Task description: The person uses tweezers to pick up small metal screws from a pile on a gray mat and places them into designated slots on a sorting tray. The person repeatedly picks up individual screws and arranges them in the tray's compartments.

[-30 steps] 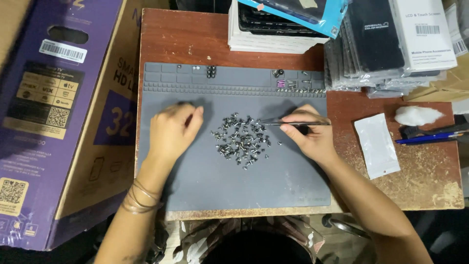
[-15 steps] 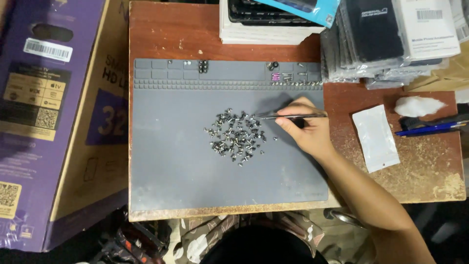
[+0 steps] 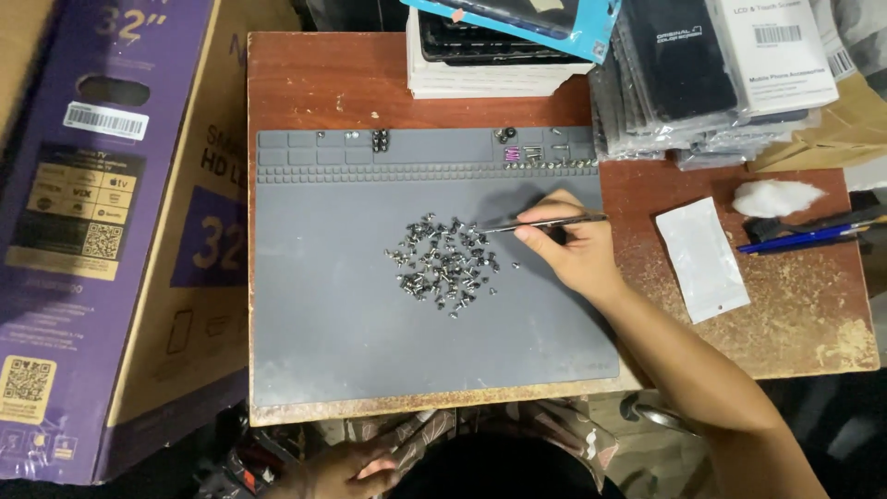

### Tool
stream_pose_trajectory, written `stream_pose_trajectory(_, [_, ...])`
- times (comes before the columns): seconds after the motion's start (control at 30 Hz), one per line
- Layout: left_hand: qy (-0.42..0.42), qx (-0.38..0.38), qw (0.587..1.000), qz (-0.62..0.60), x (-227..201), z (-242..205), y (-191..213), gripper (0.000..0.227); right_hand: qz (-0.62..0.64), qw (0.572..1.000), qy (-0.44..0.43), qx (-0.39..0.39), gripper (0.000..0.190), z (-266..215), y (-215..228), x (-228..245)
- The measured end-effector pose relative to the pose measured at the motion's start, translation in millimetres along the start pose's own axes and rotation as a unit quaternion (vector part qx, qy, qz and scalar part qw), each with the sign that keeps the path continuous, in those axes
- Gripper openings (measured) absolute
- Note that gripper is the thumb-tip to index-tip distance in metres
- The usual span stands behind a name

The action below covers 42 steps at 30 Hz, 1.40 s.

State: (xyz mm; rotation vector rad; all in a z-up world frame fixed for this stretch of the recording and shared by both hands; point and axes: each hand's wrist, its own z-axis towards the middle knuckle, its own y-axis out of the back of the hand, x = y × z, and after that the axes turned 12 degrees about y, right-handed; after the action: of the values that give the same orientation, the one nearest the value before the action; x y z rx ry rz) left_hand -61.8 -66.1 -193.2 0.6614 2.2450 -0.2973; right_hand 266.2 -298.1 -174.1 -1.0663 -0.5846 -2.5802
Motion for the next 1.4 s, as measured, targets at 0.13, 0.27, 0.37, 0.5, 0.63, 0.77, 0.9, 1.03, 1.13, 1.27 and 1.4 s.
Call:
stream_pose_trajectory(0.13, [-0.202,-0.283,0.937,0.02,-103,15,76,0.011,0.021,0.999,0.008,0.037,0.009,2,-9,14])
stream_pose_trajectory(0.27, [-0.197,-0.534,0.821,0.043,-133,60,144,0.013,0.023,0.997,0.052,0.061,0.007,3,-15,15])
stream_pose_trajectory(0.37, [-0.248,-0.585,0.77,-0.057,-128,109,176,0.017,0.05,0.994,0.06,0.071,0.006,4,-14,14])
stream_pose_trajectory(0.5, [-0.286,-0.626,0.724,-0.051,-120,146,189,0.018,0.063,0.993,0.054,0.087,0.006,6,-14,15])
stream_pose_trajectory(0.63, [-0.312,-0.647,0.696,-0.016,-114,145,190,0.021,0.068,0.992,0.042,0.101,0.005,9,-13,16])
stream_pose_trajectory(0.77, [-0.317,-0.66,0.681,0.003,-113,143,190,0.022,0.074,0.991,0.036,0.104,0.006,10,-13,15])
stream_pose_trajectory(0.9, [-0.349,-0.661,0.664,0.025,-114,140,185,0.018,0.076,0.991,0.038,0.108,0.005,10,-14,15])
stream_pose_trajectory(1.03, [-0.362,-0.667,0.651,0.017,-114,138,186,0.018,0.075,0.991,0.039,0.106,0.004,9,-14,14])
stream_pose_trajectory(1.13, [-0.36,-0.666,0.653,0.008,-120,133,183,0.019,0.074,0.991,0.037,0.106,0.005,8,-14,14])
stream_pose_trajectory(1.27, [-0.364,-0.664,0.653,0.007,-120,134,183,0.018,0.072,0.992,0.033,0.103,0.004,8,-15,14])
stream_pose_trajectory(1.4, [-0.366,-0.65,0.665,0.001,-120,137,184,0.018,0.065,0.992,0.029,0.104,0.005,8,-16,15])
